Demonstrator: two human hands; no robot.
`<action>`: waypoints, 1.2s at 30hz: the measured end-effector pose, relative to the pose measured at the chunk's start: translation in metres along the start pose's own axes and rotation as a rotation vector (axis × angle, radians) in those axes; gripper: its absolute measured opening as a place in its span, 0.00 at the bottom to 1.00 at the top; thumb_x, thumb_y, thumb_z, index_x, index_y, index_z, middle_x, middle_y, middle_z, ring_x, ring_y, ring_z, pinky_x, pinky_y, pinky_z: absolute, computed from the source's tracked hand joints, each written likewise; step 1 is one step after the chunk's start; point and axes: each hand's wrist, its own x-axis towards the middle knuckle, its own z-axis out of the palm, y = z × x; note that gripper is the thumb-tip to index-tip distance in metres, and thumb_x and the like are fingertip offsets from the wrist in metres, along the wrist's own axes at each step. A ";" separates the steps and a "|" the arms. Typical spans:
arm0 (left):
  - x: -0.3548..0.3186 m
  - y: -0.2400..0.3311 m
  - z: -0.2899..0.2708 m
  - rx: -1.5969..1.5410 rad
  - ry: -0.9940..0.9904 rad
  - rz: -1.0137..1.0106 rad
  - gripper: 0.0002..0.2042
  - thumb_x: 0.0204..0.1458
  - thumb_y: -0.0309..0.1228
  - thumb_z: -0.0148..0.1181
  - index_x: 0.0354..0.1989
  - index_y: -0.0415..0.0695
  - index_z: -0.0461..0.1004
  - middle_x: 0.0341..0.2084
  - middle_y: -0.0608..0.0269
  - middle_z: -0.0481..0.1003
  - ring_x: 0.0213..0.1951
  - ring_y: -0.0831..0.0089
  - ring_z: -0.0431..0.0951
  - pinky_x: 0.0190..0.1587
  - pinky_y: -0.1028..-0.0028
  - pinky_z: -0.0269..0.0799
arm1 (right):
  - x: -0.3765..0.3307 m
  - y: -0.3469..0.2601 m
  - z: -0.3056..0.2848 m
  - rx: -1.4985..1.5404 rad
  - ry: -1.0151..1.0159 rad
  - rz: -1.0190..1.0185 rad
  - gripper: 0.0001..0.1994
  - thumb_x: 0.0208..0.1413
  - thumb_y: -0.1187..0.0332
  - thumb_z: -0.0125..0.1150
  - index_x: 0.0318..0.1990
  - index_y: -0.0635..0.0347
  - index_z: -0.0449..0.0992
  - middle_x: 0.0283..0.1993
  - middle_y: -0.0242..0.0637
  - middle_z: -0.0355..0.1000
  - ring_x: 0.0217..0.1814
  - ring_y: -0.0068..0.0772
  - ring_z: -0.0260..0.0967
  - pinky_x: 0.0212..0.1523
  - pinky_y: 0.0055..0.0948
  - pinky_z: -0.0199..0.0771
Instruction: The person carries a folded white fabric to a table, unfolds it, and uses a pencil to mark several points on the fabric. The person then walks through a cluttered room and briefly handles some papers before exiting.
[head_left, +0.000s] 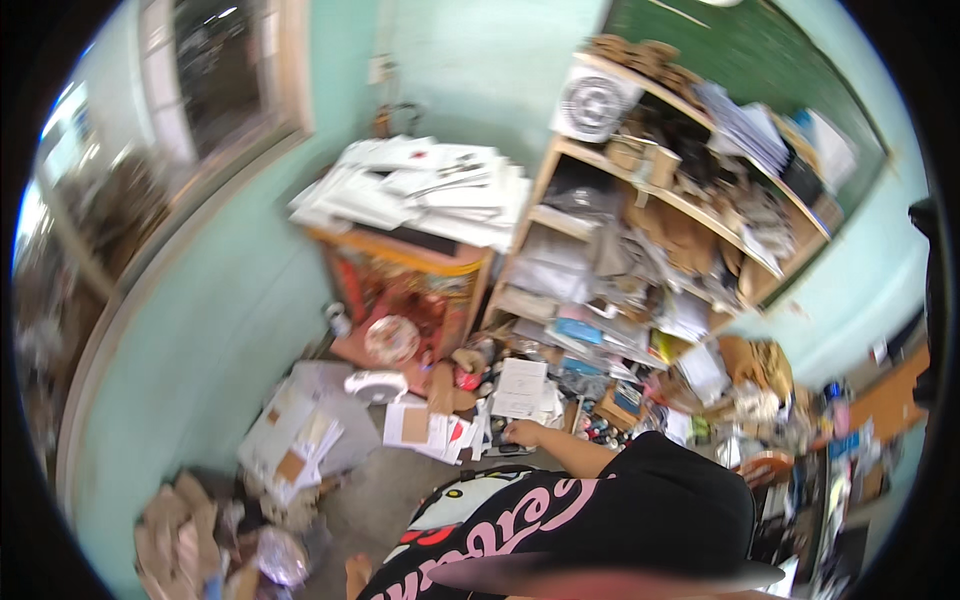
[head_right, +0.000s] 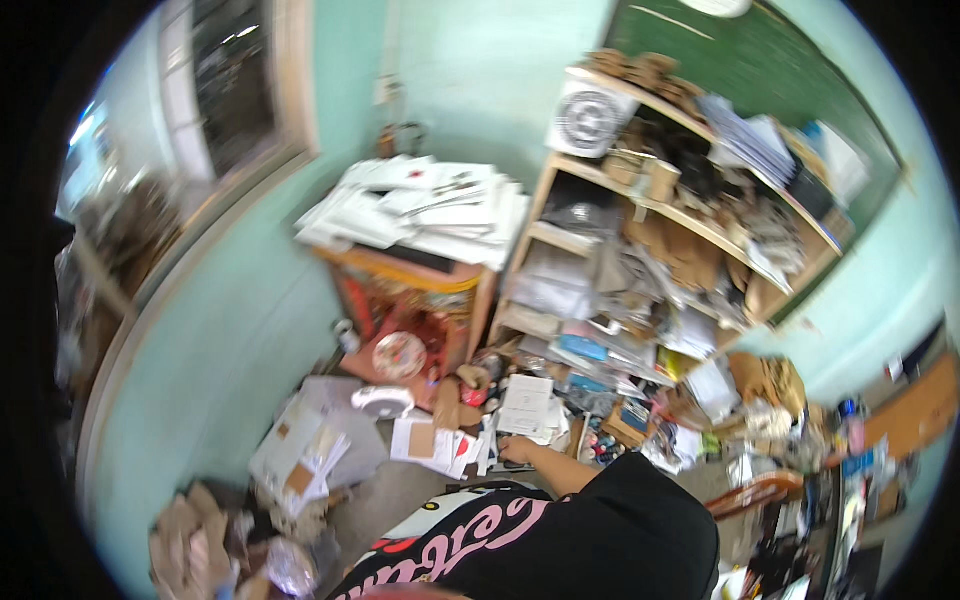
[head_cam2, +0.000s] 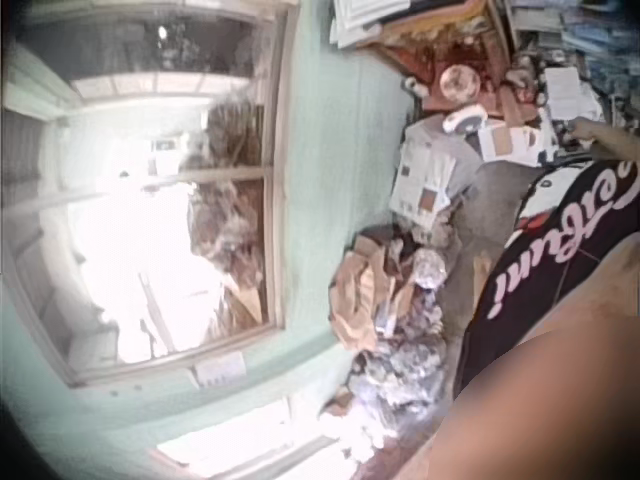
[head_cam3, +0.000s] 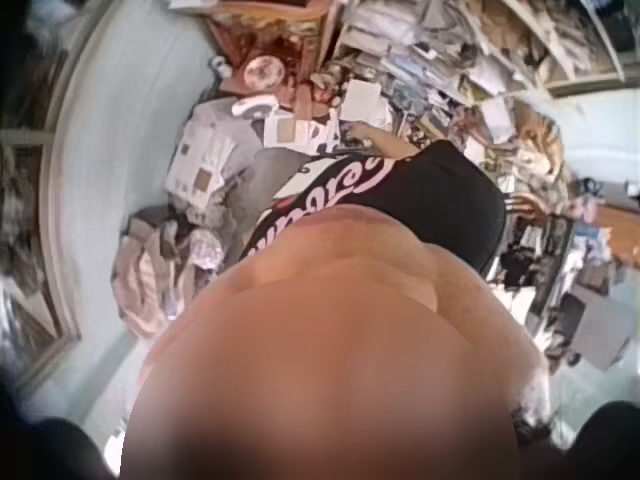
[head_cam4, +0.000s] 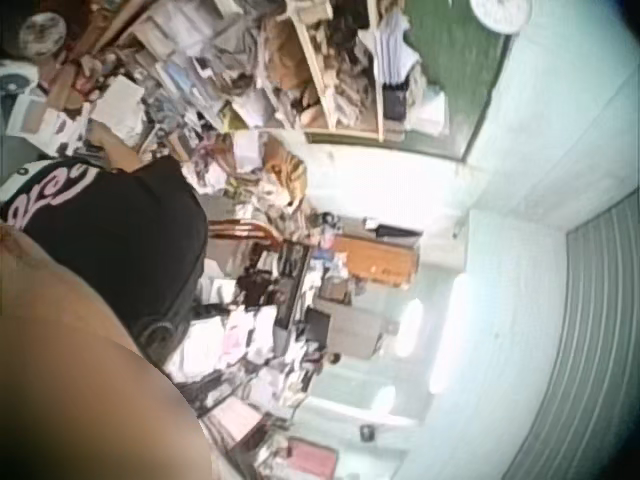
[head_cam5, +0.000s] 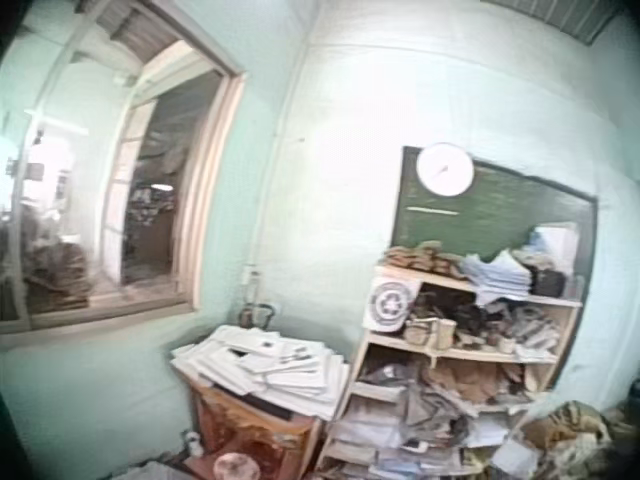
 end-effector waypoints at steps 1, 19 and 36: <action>0.014 0.007 0.000 -0.037 -0.029 0.019 0.11 0.50 0.33 0.58 0.34 0.38 0.79 0.33 0.48 0.80 0.42 0.54 0.79 0.45 0.64 0.74 | -0.013 0.010 -0.003 0.112 -0.020 0.097 0.22 0.50 0.54 0.59 0.49 0.57 0.77 0.47 0.47 0.76 0.50 0.46 0.73 0.52 0.38 0.71; 0.090 0.381 0.146 0.856 -0.467 1.169 0.14 0.50 0.39 0.53 0.35 0.43 0.77 0.35 0.48 0.79 0.38 0.52 0.79 0.41 0.59 0.73 | -0.228 0.289 0.103 -0.302 -0.064 0.279 0.12 0.53 0.59 0.55 0.36 0.53 0.81 0.36 0.42 0.76 0.42 0.49 0.74 0.42 0.48 0.74; 0.063 0.446 0.150 0.911 -0.711 1.177 0.17 0.50 0.41 0.60 0.41 0.41 0.78 0.40 0.49 0.77 0.44 0.55 0.78 0.48 0.62 0.72 | -0.273 0.258 0.145 -0.022 -0.030 0.529 0.11 0.29 0.74 0.64 0.26 0.55 0.84 0.33 0.43 0.79 0.40 0.43 0.78 0.38 0.41 0.78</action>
